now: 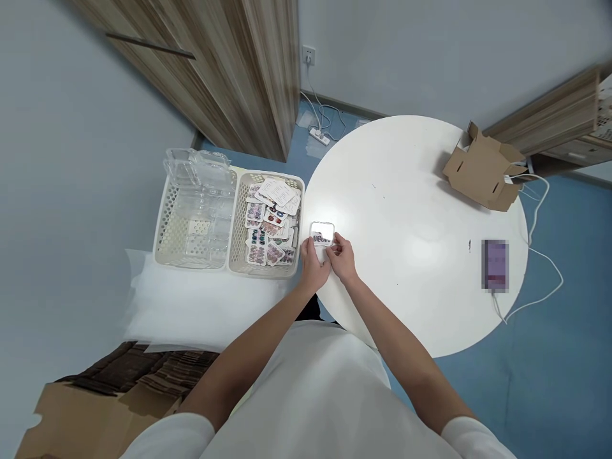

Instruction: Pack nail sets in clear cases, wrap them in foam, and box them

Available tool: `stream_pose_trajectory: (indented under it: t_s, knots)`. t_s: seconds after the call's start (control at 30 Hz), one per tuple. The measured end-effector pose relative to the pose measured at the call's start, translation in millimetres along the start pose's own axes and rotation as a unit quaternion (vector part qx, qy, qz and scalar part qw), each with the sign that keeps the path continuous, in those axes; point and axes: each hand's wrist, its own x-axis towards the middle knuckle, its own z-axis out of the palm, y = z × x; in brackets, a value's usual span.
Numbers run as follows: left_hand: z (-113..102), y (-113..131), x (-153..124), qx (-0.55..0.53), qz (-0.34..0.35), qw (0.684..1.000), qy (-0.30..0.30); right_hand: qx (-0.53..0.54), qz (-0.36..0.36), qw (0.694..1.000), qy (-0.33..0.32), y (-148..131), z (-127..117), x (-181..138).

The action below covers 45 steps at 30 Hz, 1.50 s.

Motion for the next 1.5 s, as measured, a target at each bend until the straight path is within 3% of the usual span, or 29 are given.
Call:
stream_pose_trajectory:
  t_s: [0.33,0.53,0.87,1.0,1.13,1.27,1.37,1.5]
  knots:
    - [-4,0,-3,0.003,0.005,1.000,-0.005,0.006,0.009,1.000,0.006,0,-3,-5]
    - [-5,-3,-17,0.006,0.007,1.000,-0.012,0.027,0.021,0.999,-0.010,3,-20,-22]
    - [9,-8,-59,-0.017,0.070,0.997,0.018,0.029,0.004,0.999,-0.044,1,-72,-62]
    - [9,-26,-95,-0.030,0.040,0.999,0.015,0.006,-0.022,0.997,-0.075,11,-79,-75]
    - [2,-50,-144,-0.034,-0.050,0.997,0.046,-0.038,-0.076,0.986,-0.140,25,-65,-87]
    - [-14,-68,-185,-0.028,-0.111,0.988,0.103,-0.079,-0.094,0.955,-0.270,33,-34,-101]
    - [-31,-81,-200,-0.010,-0.125,0.980,0.152,-0.119,-0.097,0.918,-0.367,35,-9,-110]
    - [-59,-103,-199,0.062,-0.120,0.970,0.201,-0.192,-0.152,0.889,-0.388,35,23,-111]
